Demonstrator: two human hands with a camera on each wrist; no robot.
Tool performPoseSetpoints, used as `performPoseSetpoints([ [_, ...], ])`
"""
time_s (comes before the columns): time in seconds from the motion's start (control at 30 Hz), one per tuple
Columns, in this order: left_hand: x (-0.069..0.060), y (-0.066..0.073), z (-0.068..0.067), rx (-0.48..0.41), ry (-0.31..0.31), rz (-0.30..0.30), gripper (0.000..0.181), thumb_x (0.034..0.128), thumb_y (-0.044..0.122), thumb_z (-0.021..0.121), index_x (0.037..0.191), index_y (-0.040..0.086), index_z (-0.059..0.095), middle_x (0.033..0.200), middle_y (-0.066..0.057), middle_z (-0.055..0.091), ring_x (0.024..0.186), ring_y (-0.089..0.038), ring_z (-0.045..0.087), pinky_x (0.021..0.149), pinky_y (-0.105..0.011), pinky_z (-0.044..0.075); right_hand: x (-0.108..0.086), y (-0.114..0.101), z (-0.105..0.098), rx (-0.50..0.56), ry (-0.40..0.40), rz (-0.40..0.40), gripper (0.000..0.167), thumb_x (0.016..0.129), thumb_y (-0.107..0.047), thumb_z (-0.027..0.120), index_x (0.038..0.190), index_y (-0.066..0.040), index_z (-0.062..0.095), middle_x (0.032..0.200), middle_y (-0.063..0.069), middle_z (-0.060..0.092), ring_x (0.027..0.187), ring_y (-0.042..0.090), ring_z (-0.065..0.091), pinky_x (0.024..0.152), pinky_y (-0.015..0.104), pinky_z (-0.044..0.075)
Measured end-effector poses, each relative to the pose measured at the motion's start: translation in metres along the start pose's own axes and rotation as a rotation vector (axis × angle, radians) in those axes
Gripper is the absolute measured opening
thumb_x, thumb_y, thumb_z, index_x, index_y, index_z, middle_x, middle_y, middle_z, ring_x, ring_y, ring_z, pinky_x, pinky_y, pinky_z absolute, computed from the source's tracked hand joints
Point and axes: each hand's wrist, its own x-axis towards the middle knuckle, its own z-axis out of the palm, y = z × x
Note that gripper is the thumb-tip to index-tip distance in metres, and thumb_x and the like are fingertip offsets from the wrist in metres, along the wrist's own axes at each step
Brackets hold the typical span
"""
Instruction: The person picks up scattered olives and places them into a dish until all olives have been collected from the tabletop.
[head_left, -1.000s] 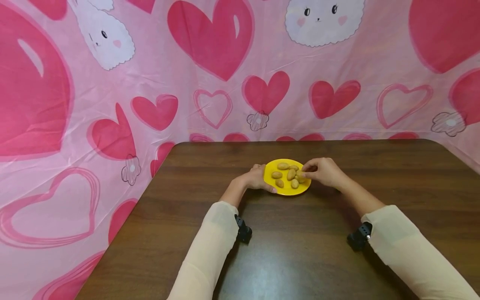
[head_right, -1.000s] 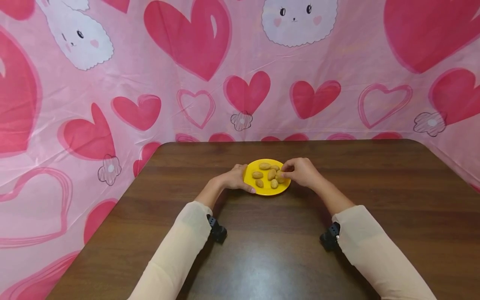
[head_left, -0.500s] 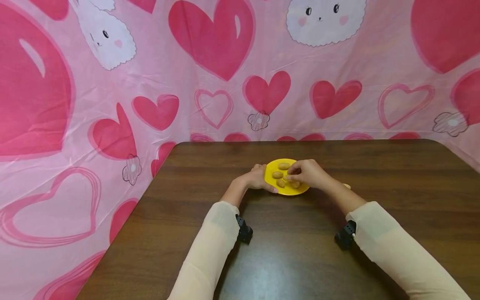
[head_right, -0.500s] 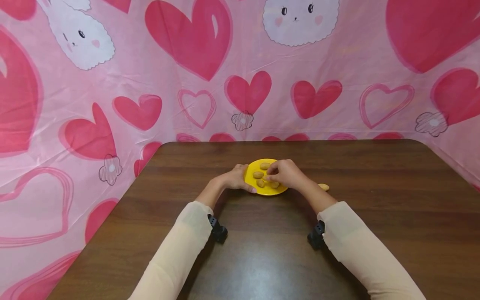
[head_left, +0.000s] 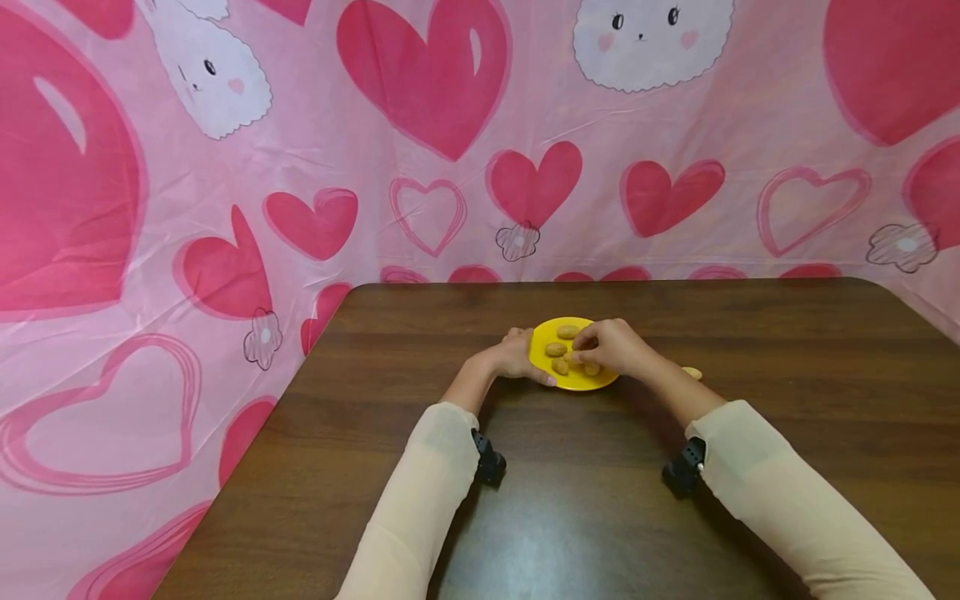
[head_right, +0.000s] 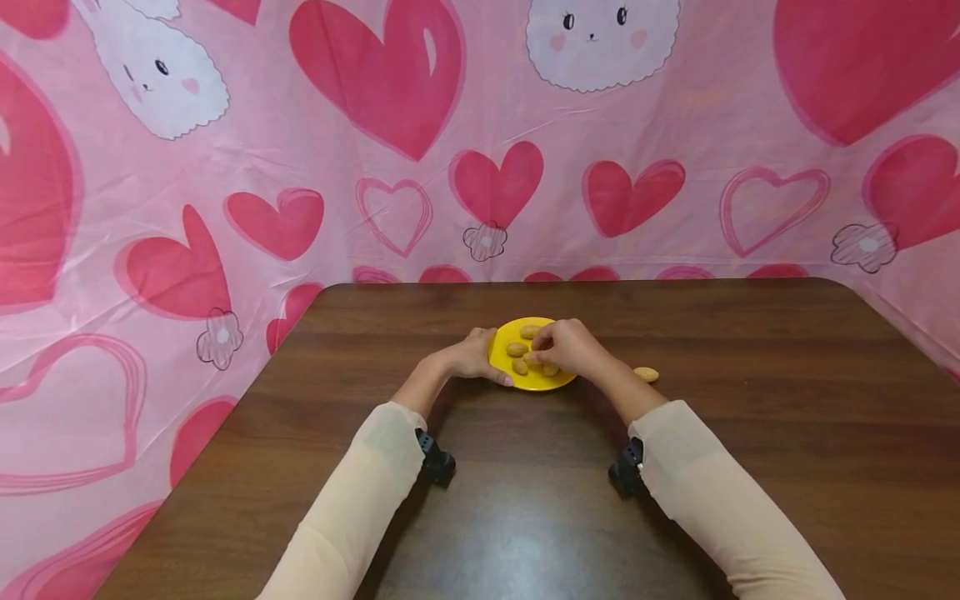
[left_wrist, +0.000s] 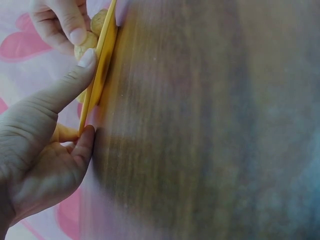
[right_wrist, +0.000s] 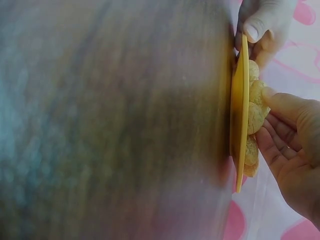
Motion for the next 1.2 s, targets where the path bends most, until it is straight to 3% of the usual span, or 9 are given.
performPoseSetpoints([
  [0.63,-0.0006,-0.0001,0.0001,0.004,0.008,0.036,0.096,0.0704,0.045,0.077,0.141,0.003,0.028,0.130,-0.011,0.039,0.116,-0.023,0.032,0.099,-0.035,0.031,-0.0039,-0.0056,0.0002,0.012,-0.008,-0.025,0.009,0.078,-0.014,0.074,0.085,-0.008,0.072,0.079,0.000,0.065,0.070,0.017,0.052,0.059,0.025,0.047],
  [1.2,-0.0010,0.0011,-0.0004,0.005,0.007,0.021,0.096,0.0698,0.047,0.077,0.141,0.004,0.028,0.131,-0.010,0.037,0.116,-0.021,0.031,0.099,-0.036,0.031,-0.0045,-0.0071,-0.0008,-0.047,-0.054,-0.073,0.008,0.076,-0.012,0.076,0.081,-0.008,0.071,0.075,-0.003,0.065,0.071,0.016,0.054,0.067,0.029,0.048],
])
